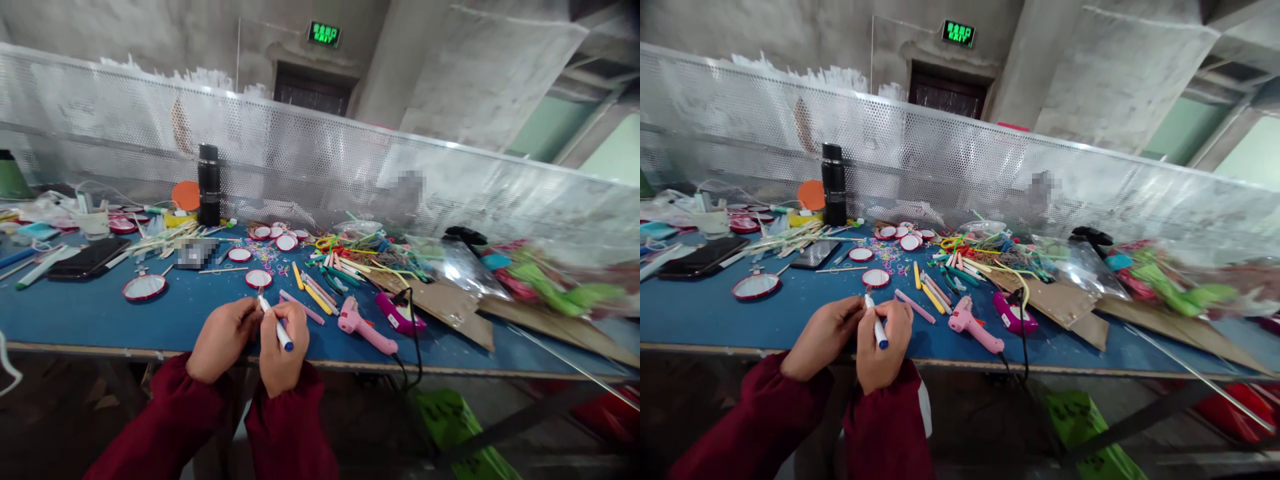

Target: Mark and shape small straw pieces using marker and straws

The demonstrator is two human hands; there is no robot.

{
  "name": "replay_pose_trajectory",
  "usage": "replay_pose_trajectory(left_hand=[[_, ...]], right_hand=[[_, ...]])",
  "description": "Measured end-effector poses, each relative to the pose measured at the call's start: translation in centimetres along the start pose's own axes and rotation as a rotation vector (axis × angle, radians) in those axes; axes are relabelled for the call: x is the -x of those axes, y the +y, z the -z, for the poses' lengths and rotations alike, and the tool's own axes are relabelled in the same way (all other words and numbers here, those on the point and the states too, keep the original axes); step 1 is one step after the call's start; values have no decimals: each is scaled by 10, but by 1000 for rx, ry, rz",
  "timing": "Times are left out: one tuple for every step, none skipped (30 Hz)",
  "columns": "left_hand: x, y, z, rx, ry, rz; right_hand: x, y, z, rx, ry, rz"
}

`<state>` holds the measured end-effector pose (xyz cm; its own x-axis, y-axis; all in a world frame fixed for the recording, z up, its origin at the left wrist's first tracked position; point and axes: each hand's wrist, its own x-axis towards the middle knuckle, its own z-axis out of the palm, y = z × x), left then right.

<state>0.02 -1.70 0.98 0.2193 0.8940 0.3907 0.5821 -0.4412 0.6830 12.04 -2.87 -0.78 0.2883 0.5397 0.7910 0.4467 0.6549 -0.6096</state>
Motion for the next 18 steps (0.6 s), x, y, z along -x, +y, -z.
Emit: replay_pose_trajectory(left_hand=[[0, 0, 0, -1, -3, 7], [0, 0, -1, -6, -8, 14], [0, 0, -1, -11, -3, 18], [0, 0, -1, -13, -1, 20], [0, 0, -1, -12, 0, 21], [0, 0, -1, -9, 3, 21], [1, 0, -1, -6, 1, 22], [1, 0, -1, -6, 0, 25], [2, 1, -1, -9, 2, 30], [2, 1, -1, -14, 4, 34], [2, 2, 0, -20, 6, 39], [3, 2, 0, -23, 6, 43], [3, 3, 0, -24, 8, 46], [2, 3, 0, -24, 13, 48], [2, 3, 0, -22, 16, 49], [2, 2, 0, -20, 20, 52], [1, 2, 0, -20, 24, 56], [0, 1, 0, -21, 25, 59]], right_hand=[[0, 0, 0, 3, 1, 9], [0, 0, 0, 6, 3, 15], [0, 0, 0, 9, 4, 17], [0, 0, -1, 10, 4, 17], [0, 1, -1, 9, 4, 16], [0, 1, -1, 7, 2, 17], [-1, 1, -1, 5, 1, 18], [-1, 0, -1, 4, -2, 20], [-1, 0, -1, 3, -6, 20], [-1, 0, -1, 5, -10, 17], [-1, 1, 0, 8, -12, 12], [-1, 1, 0, 12, -14, 7], [-1, 1, 0, 16, -16, 4], [-1, 1, 0, 21, -17, 3], [-1, 1, 1, 28, -18, 3], [-1, 1, 1, 37, -22, 2], [-1, 1, 1, 48, -28, 1], [-1, 1, 1, 57, -34, -4]])
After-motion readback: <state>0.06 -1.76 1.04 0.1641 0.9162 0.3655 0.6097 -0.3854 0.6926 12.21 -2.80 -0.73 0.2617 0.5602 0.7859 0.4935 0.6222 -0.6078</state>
